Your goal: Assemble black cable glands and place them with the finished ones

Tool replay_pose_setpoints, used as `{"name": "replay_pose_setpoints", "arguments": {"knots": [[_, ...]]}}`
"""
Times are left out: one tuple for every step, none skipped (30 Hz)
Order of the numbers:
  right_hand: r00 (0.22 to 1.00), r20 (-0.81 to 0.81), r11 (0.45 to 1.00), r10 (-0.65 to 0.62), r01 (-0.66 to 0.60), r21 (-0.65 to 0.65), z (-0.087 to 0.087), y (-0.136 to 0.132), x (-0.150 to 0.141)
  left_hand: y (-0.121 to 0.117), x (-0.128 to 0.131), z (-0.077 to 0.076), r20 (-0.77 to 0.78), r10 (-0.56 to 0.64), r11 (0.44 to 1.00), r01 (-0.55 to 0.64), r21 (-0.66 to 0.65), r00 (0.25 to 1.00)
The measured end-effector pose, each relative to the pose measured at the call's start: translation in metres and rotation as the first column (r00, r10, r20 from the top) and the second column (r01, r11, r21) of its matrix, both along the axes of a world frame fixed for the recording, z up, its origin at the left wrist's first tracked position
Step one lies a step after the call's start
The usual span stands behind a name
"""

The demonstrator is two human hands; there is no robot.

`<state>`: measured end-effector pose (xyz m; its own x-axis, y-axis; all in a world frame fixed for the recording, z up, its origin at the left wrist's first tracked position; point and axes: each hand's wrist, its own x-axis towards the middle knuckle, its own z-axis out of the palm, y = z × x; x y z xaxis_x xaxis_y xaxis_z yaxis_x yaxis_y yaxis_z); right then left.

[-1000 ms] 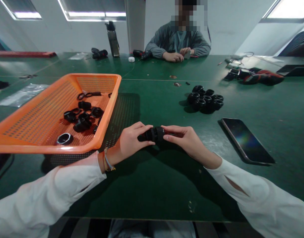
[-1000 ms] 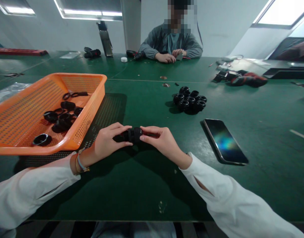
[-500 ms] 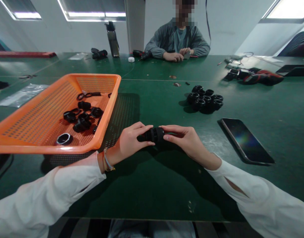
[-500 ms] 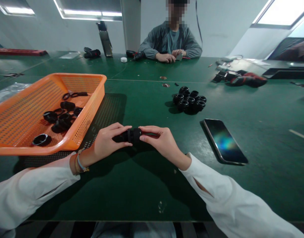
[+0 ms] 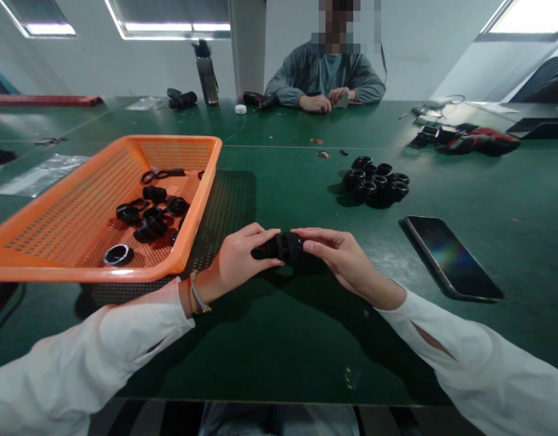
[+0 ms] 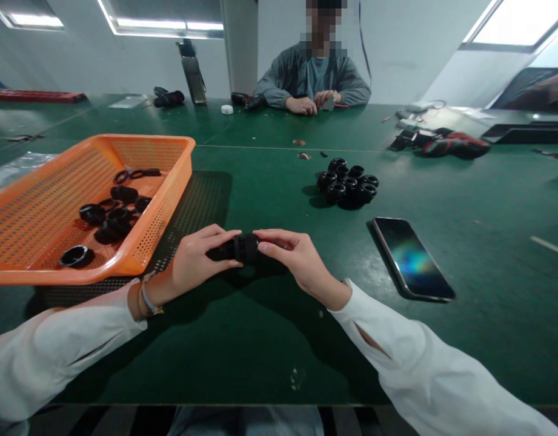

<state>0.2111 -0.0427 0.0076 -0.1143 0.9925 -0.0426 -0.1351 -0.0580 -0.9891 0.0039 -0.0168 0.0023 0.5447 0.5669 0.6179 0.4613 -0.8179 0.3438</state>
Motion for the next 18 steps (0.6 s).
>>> {"name": "replay_pose_setpoints", "arguments": {"knots": [[1.000,-0.015,1.000,-0.001,0.001,-0.029,0.001,0.000,0.000,0.000,0.000,0.000,-0.001,-0.005,1.000,0.005,0.012,1.000],[1.000,-0.026,0.998,-0.001,-0.001,-0.056,0.002,0.000,-0.001,0.000,0.000,-0.001,-0.002,-0.012,1.000,0.012,0.027,1.000],[0.999,-0.033,0.997,0.000,-0.002,-0.080,0.003,0.000,-0.001,0.000,0.000,-0.002,-0.004,-0.020,0.999,0.020,0.045,1.000],[0.999,-0.038,0.994,0.002,-0.006,-0.105,0.004,0.000,-0.001,0.000,0.000,-0.002,-0.008,-0.028,0.998,0.029,0.064,1.000],[0.999,-0.045,0.991,0.008,-0.013,-0.131,0.005,0.000,-0.001,0.001,0.000,-0.002,-0.012,-0.035,0.996,0.036,0.083,0.999],[0.998,-0.054,0.988,0.013,-0.022,-0.155,0.006,0.000,-0.001,0.001,0.000,-0.003,-0.019,-0.039,0.994,0.041,0.101,0.999],[0.998,-0.066,0.984,0.017,-0.029,-0.178,0.007,0.000,-0.001,0.001,0.000,-0.003,-0.028,-0.043,0.992,0.046,0.115,0.999],[0.997,-0.078,0.979,0.017,-0.032,-0.200,0.008,0.001,-0.001,0.001,0.000,-0.003,-0.035,-0.045,0.991,0.049,0.126,0.998],[0.996,-0.088,0.974,0.013,-0.033,-0.224,0.009,0.001,-0.001,0.001,0.000,-0.003,-0.038,-0.045,0.990,0.049,0.133,0.998],[0.995,-0.095,0.968,0.011,-0.034,-0.249,0.010,0.001,-0.001,0.001,0.000,-0.003,-0.039,-0.043,0.990,0.048,0.136,0.998],[0.995,-0.097,0.961,0.013,-0.039,-0.273,0.010,0.001,-0.001,0.000,0.000,-0.003,-0.037,-0.043,0.990,0.047,0.135,0.998],[0.995,-0.092,0.954,0.023,-0.050,-0.294,0.011,0.002,-0.001,0.000,0.000,-0.003,-0.033,-0.041,0.990,0.045,0.132,0.999],[0.996,-0.083,0.948,0.044,-0.068,-0.311,0.011,0.002,0.000,0.000,0.000,-0.003,-0.027,-0.039,0.991,0.042,0.127,0.999],[0.995,-0.070,0.943,0.069,-0.088,-0.321,0.011,0.002,0.000,-0.001,0.000,-0.002,-0.022,-0.038,0.992,0.040,0.120,0.999],[0.994,-0.057,0.940,0.094,-0.107,-0.323,0.010,0.003,0.001,-0.001,-0.001,-0.002,-0.017,-0.039,0.993,0.041,0.115,0.999],[0.993,-0.044,0.940,0.113,-0.121,-0.319,0.010,0.003,0.001,-0.001,-0.001,-0.002,-0.012,-0.042,0.993,0.044,0.111,0.999],[0.992,-0.035,0.942,0.125,-0.129,-0.309,0.009,0.003,0.002,-0.001,-0.001,-0.002,-0.006,-0.046,0.993,0.046,0.107,0.999],[0.991,-0.027,0.947,0.129,-0.131,-0.294,0.008,0.004,0.003,-0.001,-0.001,-0.002,-0.002,-0.048,0.994,0.048,0.102,0.999]]}}
